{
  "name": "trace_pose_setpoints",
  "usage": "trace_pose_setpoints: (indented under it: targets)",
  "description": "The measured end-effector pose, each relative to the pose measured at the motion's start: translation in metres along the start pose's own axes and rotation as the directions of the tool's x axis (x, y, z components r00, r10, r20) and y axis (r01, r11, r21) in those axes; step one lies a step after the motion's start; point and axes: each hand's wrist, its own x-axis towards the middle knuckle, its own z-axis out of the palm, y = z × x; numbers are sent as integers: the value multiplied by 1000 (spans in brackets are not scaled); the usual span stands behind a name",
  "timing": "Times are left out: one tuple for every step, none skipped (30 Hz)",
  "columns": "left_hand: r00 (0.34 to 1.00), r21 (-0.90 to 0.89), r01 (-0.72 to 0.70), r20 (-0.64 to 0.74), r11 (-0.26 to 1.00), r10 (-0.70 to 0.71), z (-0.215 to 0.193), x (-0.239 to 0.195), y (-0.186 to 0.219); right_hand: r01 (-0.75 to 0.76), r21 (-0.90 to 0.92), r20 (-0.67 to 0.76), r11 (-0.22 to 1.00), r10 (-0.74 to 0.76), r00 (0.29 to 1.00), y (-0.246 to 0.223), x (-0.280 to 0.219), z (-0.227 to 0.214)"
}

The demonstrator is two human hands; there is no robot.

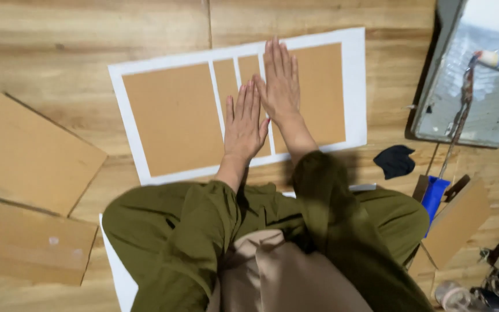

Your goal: Assembling cardboard packaging by applying glue with a roller and precisely placing components on a paper template.

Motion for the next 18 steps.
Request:
trace_pose_setpoints:
  targets:
    - [1000,2,0,-21,1000,0,0,2,0,12,-7,-17,1000,-12,1000,3,3,-3]
    - [998,-6,-15,-57,1000,14,1,4,0,19,11,9,1000,-20,1000,5,5,-5]
    - [997,-18,-24,-77,1000,22,5,-2,-1,23,33,51,999,-24,998,6,1,-4]
    - [996,-19,-18,-83,1000,17,3,0,-1,30,31,50,999,-32,998,4,3,-11]
    - [999,-1,-11,-47,1000,11,2,-1,-1,-11,0,-10,1000,11,1000,2,1,-16]
    - [1000,18,-5,-12,1000,5,1,-2,0,-53,-29,-71,998,51,996,1,-1,-21]
    - [1000,17,-1,0,1000,1,-1,-2,-1,-55,-24,-59,998,54,997,4,-5,-14]
    - [1000,18,3,-4,1000,-3,-4,-3,-1,-53,-16,-57,998,52,997,8,-10,-8]
    - [1000,22,-11,-24,1000,12,-7,5,0,-58,-16,-76,998,56,996,15,-9,-6]
    - [999,22,-24,-28,999,25,-3,2,1,-66,-19,-86,998,65,994,18,-12,-7]
    - [1000,20,-16,-16,1000,16,-1,1,1,-49,24,-26,999,49,998,21,-12,-9]
    - [1000,18,-7,-4,1000,7,3,-1,0,-33,69,33,997,30,999,24,-12,-11]
    - [1000,14,-14,2,1000,14,-3,-1,-4,-42,66,36,997,40,999,35,-18,-17]
    - [999,-34,-29,24,999,30,-9,-1,-8,-118,108,-83,987,127,988,46,-24,-23]
    - [999,-78,-37,27,996,39,-15,7,-13,-170,156,-209,973,200,957,59,-21,-31]
    - [999,-78,-39,15,996,40,-30,14,-31,-163,151,-219,975,193,956,88,-18,-30]
    - [983,-139,66,-161,988,-89,-44,17,-50,-383,131,-249,914,404,880,115,-22,-27]
    - [920,-217,156,-324,964,-222,-58,19,-69,-584,118,-282,803,591,756,142,-26,-25]
